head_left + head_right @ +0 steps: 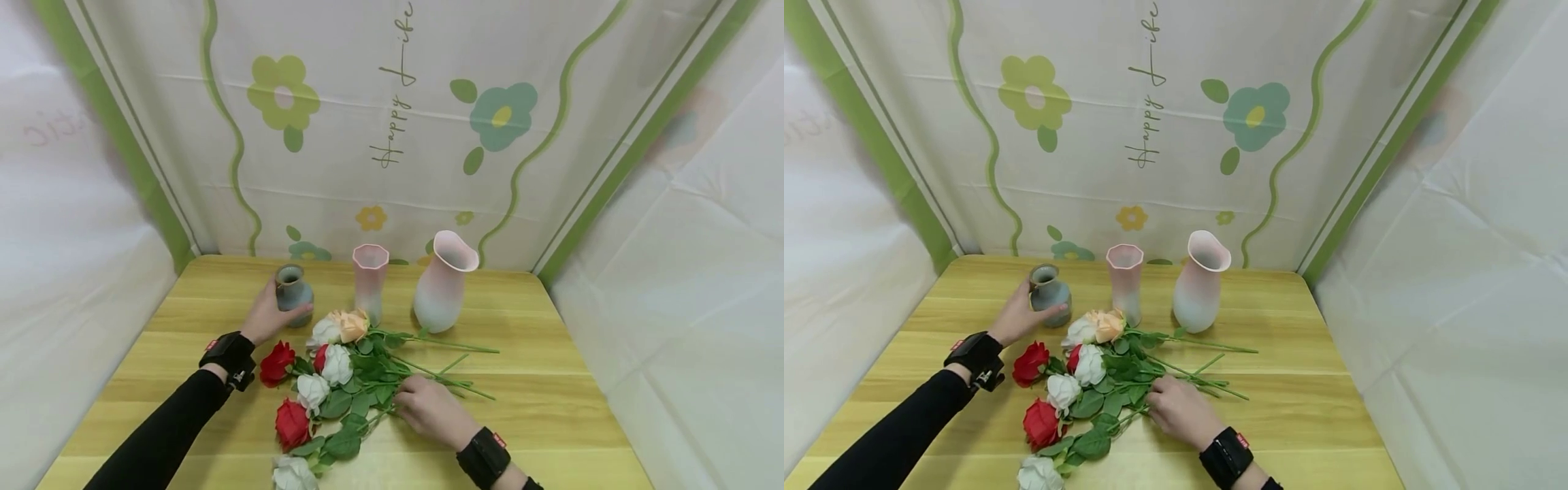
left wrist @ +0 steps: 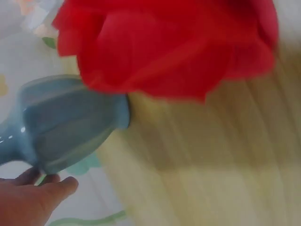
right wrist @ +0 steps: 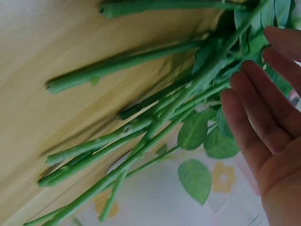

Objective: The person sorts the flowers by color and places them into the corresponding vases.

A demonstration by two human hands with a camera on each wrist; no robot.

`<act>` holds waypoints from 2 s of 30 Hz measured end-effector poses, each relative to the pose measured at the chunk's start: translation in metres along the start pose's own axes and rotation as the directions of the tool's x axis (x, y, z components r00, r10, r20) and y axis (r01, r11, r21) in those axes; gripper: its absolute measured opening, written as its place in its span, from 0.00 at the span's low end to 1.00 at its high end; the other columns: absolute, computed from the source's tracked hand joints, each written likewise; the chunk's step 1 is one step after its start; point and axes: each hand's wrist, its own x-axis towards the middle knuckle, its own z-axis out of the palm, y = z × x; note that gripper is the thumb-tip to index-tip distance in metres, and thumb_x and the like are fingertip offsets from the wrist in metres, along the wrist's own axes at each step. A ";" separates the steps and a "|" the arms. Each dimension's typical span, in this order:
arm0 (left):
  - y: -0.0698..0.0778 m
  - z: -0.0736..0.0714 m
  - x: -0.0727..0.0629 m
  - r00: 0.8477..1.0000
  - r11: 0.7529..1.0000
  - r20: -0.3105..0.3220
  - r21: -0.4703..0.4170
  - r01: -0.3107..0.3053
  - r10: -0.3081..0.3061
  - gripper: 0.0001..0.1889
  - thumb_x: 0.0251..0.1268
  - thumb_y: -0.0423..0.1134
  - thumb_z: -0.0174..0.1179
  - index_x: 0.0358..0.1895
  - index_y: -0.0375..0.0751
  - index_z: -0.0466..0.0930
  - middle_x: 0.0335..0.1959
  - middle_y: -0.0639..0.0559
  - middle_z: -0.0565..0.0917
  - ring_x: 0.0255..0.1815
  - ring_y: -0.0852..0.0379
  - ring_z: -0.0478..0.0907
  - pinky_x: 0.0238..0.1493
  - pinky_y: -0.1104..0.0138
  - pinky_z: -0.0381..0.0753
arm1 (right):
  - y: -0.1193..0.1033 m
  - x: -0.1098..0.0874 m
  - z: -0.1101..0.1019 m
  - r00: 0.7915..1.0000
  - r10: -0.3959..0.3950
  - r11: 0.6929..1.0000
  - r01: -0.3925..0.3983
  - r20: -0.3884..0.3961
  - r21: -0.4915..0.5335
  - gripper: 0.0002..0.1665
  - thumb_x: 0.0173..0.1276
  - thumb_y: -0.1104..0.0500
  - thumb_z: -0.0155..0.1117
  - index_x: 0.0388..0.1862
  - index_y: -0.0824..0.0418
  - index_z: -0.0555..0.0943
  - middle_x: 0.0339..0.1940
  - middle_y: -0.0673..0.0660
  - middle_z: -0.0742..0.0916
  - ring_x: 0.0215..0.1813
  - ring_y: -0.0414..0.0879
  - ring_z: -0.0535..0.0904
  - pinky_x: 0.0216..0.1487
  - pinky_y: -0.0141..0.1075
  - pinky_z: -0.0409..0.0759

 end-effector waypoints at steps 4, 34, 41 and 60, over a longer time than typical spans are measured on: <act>-0.006 0.004 0.005 0.999 0.999 -0.039 -0.037 -0.016 0.015 0.45 0.63 0.46 0.69 0.75 0.32 0.51 0.68 0.29 0.63 0.68 0.32 0.62 0.63 0.40 0.65 | -0.003 0.006 0.007 0.999 -0.046 0.998 0.046 0.014 -0.034 0.07 0.54 0.66 0.72 0.32 0.55 0.88 0.34 0.46 0.82 0.38 0.39 0.78 0.42 0.27 0.79; -0.017 0.021 0.023 0.984 0.994 -0.178 0.111 0.002 0.018 0.30 0.67 0.50 0.64 0.58 0.24 0.73 0.54 0.25 0.77 0.56 0.31 0.75 0.56 0.42 0.73 | -0.001 0.019 -0.009 0.981 -0.124 0.986 0.105 -0.148 -0.130 0.15 0.50 0.75 0.66 0.26 0.54 0.86 0.27 0.45 0.80 0.30 0.36 0.77 0.32 0.21 0.76; -0.019 0.021 0.021 0.983 0.995 -0.183 0.104 -0.002 0.021 0.31 0.68 0.50 0.64 0.60 0.26 0.72 0.55 0.25 0.76 0.56 0.30 0.74 0.56 0.42 0.73 | -0.002 0.022 -0.034 0.966 -0.057 0.998 0.055 -0.252 -0.017 0.12 0.53 0.71 0.74 0.34 0.56 0.87 0.33 0.47 0.83 0.35 0.38 0.80 0.38 0.24 0.78; -0.026 0.025 0.010 0.977 0.996 -0.209 0.088 -0.015 0.033 0.27 0.71 0.44 0.60 0.61 0.24 0.70 0.55 0.24 0.75 0.56 0.29 0.73 0.55 0.42 0.73 | 0.006 0.039 -0.071 0.842 0.140 0.987 -0.076 -0.520 0.143 0.07 0.65 0.67 0.67 0.41 0.59 0.84 0.38 0.52 0.85 0.39 0.43 0.82 0.43 0.28 0.79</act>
